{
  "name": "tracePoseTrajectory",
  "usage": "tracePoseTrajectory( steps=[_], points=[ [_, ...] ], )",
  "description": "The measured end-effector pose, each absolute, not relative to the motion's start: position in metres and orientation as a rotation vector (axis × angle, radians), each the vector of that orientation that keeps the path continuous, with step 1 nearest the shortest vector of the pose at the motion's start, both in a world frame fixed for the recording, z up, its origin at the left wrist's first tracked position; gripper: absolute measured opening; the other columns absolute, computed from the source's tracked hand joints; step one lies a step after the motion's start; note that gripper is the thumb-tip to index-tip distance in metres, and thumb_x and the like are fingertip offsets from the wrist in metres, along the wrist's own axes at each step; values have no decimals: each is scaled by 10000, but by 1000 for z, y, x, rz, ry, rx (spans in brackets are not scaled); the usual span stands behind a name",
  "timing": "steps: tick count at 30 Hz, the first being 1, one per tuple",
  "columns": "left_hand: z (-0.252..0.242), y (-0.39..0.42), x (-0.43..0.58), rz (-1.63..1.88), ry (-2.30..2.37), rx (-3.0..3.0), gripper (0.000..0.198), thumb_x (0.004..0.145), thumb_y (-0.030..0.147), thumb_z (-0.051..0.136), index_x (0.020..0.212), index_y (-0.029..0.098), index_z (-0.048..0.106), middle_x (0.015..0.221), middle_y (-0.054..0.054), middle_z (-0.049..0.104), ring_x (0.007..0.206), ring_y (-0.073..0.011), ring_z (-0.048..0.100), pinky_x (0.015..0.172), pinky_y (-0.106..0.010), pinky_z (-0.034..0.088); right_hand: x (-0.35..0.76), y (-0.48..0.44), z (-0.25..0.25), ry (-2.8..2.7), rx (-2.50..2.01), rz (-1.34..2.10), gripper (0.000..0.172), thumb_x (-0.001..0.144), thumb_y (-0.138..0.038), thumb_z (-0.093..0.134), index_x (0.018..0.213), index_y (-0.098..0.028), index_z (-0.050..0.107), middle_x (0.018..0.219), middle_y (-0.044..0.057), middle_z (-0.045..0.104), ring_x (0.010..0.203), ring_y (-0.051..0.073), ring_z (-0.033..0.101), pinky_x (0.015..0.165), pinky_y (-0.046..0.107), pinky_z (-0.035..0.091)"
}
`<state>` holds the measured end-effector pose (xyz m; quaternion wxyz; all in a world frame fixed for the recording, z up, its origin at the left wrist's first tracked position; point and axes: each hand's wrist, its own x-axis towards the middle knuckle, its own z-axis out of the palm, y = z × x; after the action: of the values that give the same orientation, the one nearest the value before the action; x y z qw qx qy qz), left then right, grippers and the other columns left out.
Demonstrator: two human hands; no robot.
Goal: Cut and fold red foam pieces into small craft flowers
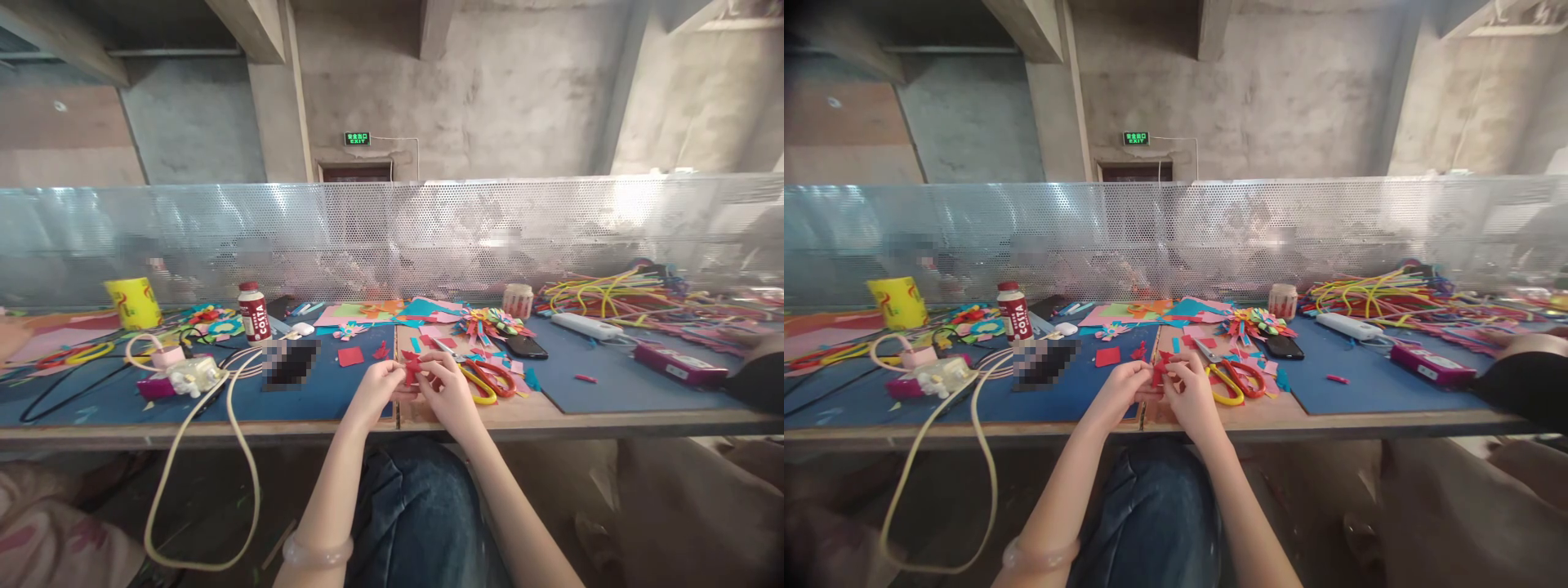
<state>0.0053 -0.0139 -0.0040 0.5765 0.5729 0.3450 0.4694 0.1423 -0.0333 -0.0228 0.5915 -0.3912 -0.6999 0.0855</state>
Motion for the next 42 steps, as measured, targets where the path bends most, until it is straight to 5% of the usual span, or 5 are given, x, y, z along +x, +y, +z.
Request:
tracePoseTrajectory(
  steps=[20, 29, 38, 42],
  points=[
    [-2, -13, 3, 1062, 721, 1280, 226, 753, 327, 603, 821, 111, 615, 831, -105, 697, 738, -206, 660, 709, -323, 516, 138, -37, -35, -1782, -900, -117, 330, 717, -24, 416, 893, -185, 644, 1075, 103, 488, 785, 173, 505, 720, 321, 495],
    [-5, -12, 1, 1060, 703, 1305, 243, 749, 337, 621, 810, 102, 608, 855, -115, 692, 777, -217, 659, 759, -344, 516, 139, -39, -27, -1699, -889, 53, 304, 717, -46, 415, 817, -184, 667, 1028, 88, 532, 769, 160, 538, 703, 306, 482],
    [-5, -14, 3, 1050, 703, 1368, 291, 763, 381, 593, 852, 105, 617, 851, -112, 693, 802, -236, 660, 779, -370, 512, 149, -38, -19, -1373, -966, 510, 191, 777, -231, 450, 866, -173, 608, 862, 60, 636, 730, 173, 588, 600, 269, 460],
    [-7, -13, 3, 1071, 715, 1413, 270, 741, 375, 616, 816, 116, 608, 825, -94, 693, 797, -237, 659, 767, -376, 519, 151, -32, -18, -1460, -997, 671, 285, 784, -402, 508, 849, -155, 634, 813, 64, 663, 695, 183, 603, 622, 276, 458]
  ],
)
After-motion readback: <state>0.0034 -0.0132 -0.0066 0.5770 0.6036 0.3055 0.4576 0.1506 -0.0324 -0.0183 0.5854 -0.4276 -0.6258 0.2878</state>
